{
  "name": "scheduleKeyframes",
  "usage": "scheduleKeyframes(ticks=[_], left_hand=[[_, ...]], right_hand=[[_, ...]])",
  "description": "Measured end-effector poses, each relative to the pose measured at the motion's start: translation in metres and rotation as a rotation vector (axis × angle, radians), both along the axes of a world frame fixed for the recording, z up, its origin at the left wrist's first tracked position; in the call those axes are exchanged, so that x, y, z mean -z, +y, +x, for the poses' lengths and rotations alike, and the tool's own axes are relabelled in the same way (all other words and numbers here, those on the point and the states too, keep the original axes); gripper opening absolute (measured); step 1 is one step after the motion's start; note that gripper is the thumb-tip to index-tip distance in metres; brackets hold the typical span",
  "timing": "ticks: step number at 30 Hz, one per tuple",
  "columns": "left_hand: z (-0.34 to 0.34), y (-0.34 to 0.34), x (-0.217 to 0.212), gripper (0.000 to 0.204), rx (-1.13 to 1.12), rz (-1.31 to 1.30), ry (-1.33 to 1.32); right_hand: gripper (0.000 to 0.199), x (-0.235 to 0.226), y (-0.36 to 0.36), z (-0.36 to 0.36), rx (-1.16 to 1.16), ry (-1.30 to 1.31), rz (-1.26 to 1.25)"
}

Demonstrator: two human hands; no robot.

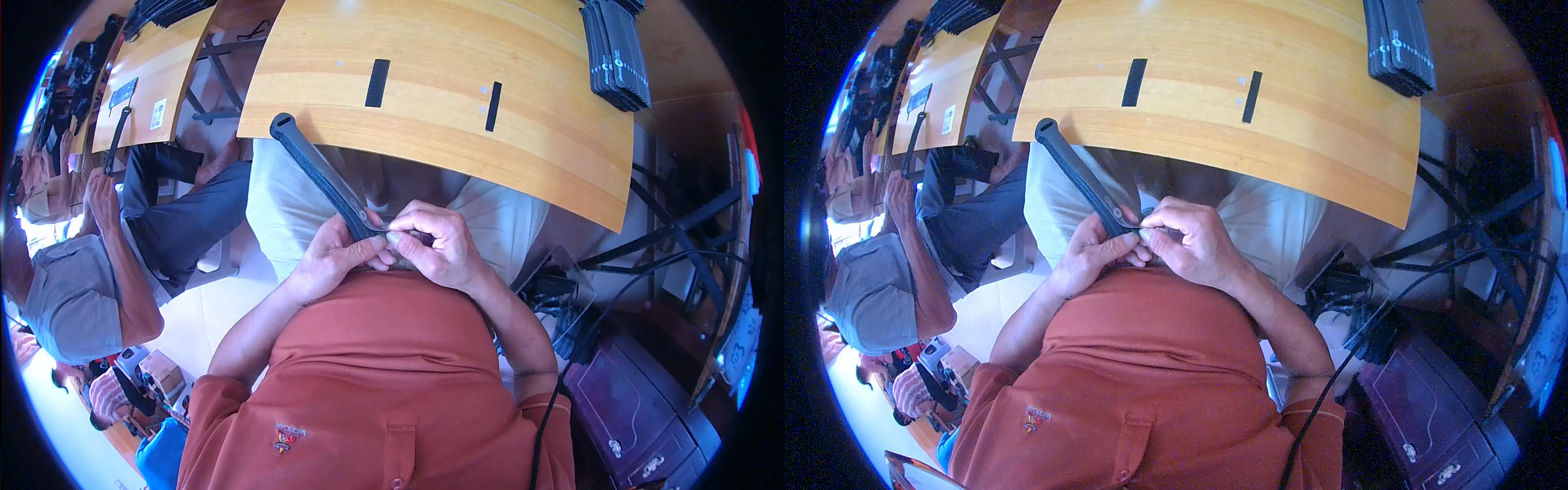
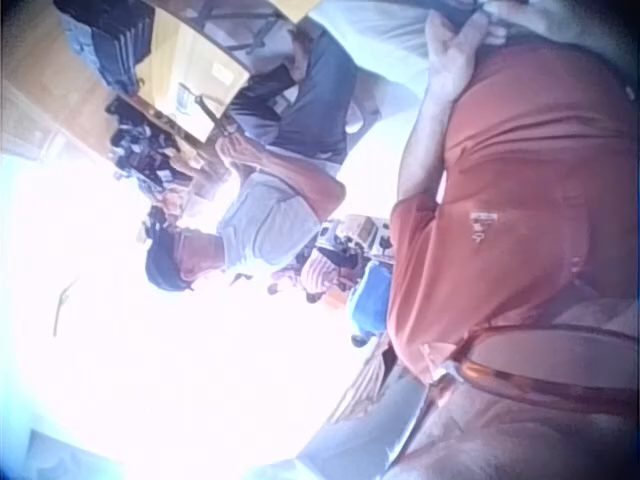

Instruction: Inspecting and preparing black textile straps at a workstation using a small needle tool.

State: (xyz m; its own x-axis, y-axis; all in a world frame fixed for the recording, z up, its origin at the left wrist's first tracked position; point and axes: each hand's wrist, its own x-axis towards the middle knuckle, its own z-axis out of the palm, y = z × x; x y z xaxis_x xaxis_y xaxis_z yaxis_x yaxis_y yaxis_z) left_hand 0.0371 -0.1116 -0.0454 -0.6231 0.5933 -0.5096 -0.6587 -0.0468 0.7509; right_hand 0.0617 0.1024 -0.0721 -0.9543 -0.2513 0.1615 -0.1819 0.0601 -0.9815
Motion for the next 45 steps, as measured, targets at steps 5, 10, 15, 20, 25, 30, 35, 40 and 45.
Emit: scheduleKeyframes(ticks=[5,10,15,20,25,30,35,40,45], left_hand=[[0.0,0.002,-0.002,0.025,-0.014,-0.021,-0.027],[0.001,0.003,-0.003,0.024,-0.05,0.021,-0.088],[0.003,0.001,-0.006,0.025,-0.011,-0.053,0.022],[0.009,-0.003,-0.01,0.025,-0.07,-0.046,0.107],[0.016,-0.003,-0.017,0.031,-0.136,-0.086,0.199],[0.018,-0.004,-0.021,0.035,-0.158,-0.058,0.137],[0.02,-0.003,-0.022,0.038,-0.21,-0.075,0.168],[0.02,-0.002,-0.025,0.038,-0.21,-0.095,0.154],[0.018,-0.005,-0.026,0.038,-0.165,-0.023,0.154]], right_hand=[[0.008,0.002,0.003,0.0,-0.051,-0.145,-0.086],[0.009,-0.004,0.007,-0.001,-0.09,-0.182,-0.035],[0.008,-0.012,0.004,-0.002,-0.106,-0.084,-0.054],[0.007,-0.019,-0.004,0.001,-0.051,0.164,0.073],[0.012,-0.034,-0.009,0.004,-0.004,0.538,0.375],[0.013,-0.04,-0.009,0.004,-0.021,0.635,0.452],[0.011,-0.038,-0.01,0.006,-0.018,0.682,0.52],[0.01,-0.038,-0.009,0.006,-0.051,0.671,0.55],[0.011,-0.036,-0.011,0.008,-0.046,0.57,0.392]])
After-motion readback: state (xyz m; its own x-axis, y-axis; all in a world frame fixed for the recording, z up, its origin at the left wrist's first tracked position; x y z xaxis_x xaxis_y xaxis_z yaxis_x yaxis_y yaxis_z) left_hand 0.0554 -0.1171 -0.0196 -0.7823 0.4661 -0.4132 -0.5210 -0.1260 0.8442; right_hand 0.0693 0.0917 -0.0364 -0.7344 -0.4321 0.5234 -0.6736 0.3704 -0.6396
